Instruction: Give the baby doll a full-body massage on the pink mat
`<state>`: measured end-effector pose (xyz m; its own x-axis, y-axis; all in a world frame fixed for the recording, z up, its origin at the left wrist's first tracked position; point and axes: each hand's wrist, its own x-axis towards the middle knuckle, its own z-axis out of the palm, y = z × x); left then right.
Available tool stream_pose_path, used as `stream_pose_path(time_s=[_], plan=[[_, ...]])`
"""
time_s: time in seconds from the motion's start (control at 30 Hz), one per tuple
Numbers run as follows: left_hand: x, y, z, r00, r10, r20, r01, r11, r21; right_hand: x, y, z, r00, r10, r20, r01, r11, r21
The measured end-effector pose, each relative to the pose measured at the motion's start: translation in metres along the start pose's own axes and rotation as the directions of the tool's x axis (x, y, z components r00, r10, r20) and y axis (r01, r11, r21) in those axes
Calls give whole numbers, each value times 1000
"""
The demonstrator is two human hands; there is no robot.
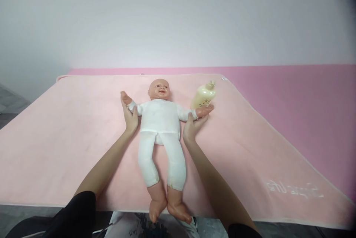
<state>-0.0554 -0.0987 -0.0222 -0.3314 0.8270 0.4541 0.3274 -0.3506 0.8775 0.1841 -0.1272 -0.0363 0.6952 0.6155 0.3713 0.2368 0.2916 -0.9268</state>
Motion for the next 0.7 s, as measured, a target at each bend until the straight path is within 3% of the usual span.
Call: stream_pose_path(time_s=[0.07, 0.13, 0.27, 0.43, 0.53, 0.6, 0.7], plan=[[0, 1, 3, 992, 94, 89, -107, 983, 151, -2, 2, 2, 992, -91, 93, 100, 990, -97], [-1, 1, 7, 966, 166, 196, -218, 935, 279, -4, 2, 5, 950, -203, 237, 254, 944, -212], [-1, 6, 12, 898, 269, 348, -403, 820, 405, -5, -2, 10, 787, -336, 517, 560, 741, -371], [1, 7, 15, 877, 296, 378, -448, 790, 419, 3, -3, 13, 689, -352, 634, 675, 630, -384], [1, 5, 15, 872, 301, 386, -458, 780, 427, 5, -4, 12, 676, -341, 653, 685, 618, -386], [1, 5, 13, 873, 296, 387, -455, 778, 434, 5, -5, 11, 704, -343, 622, 660, 640, -393], [2, 5, 11, 889, 285, 358, -423, 812, 403, 3, -3, 7, 777, -368, 510, 564, 767, -306]])
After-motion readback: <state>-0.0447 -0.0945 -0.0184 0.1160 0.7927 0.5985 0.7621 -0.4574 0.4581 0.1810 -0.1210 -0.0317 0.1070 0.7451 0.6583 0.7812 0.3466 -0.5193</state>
